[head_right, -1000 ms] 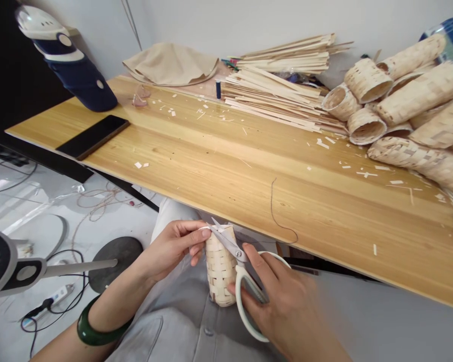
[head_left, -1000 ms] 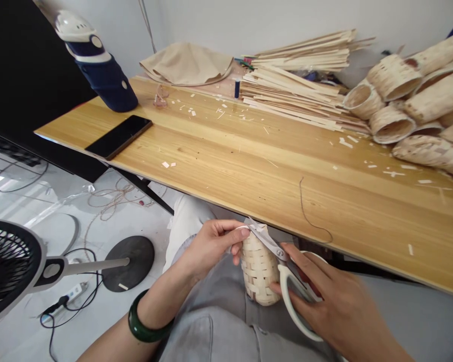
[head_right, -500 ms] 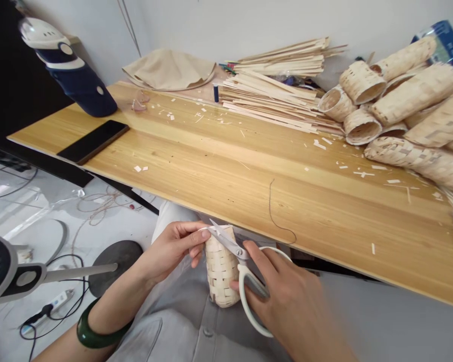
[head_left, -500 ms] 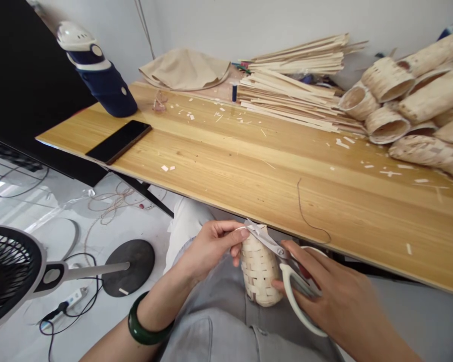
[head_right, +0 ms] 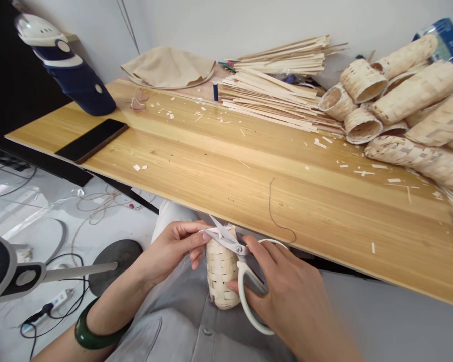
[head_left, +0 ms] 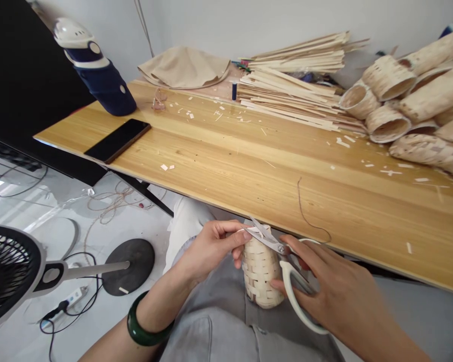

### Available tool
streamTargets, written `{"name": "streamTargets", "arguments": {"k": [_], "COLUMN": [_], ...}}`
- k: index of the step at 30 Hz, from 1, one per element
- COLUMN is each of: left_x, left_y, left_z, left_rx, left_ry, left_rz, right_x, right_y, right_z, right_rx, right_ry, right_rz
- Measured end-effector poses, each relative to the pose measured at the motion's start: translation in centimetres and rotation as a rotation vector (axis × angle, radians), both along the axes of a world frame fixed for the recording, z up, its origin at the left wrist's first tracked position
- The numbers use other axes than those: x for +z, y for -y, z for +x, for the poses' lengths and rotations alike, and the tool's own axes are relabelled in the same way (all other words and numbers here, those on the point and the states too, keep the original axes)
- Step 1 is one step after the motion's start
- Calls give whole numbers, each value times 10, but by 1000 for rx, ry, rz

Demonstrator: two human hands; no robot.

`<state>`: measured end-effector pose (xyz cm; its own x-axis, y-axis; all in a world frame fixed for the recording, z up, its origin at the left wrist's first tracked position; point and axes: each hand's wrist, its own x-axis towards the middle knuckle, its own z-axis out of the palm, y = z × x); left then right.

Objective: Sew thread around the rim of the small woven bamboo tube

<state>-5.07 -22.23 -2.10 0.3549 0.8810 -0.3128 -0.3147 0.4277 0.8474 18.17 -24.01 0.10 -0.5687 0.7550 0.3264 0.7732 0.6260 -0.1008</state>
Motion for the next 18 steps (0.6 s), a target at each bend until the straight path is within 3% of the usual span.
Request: {"name": "streamTargets", "arguments": {"k": [8, 12, 14, 18], "left_x": [-3, -4, -3, -2], "left_y": [1, 0, 0, -1], "left_z": [1, 1, 1, 0], "left_rx": [4, 19, 21, 15], "left_ry": [-23, -22, -19, -27], "left_rz": [-34, -45, -33, -12], "right_x": [-12, -16, -16, -12], "right_y": [5, 6, 6, 5], "right_z": [5, 3, 2, 12], "right_rx": [37, 23, -24, -308], "right_ry": [-92, -175, -248, -411], "right_rz": [-13, -95, -222, -587]}}
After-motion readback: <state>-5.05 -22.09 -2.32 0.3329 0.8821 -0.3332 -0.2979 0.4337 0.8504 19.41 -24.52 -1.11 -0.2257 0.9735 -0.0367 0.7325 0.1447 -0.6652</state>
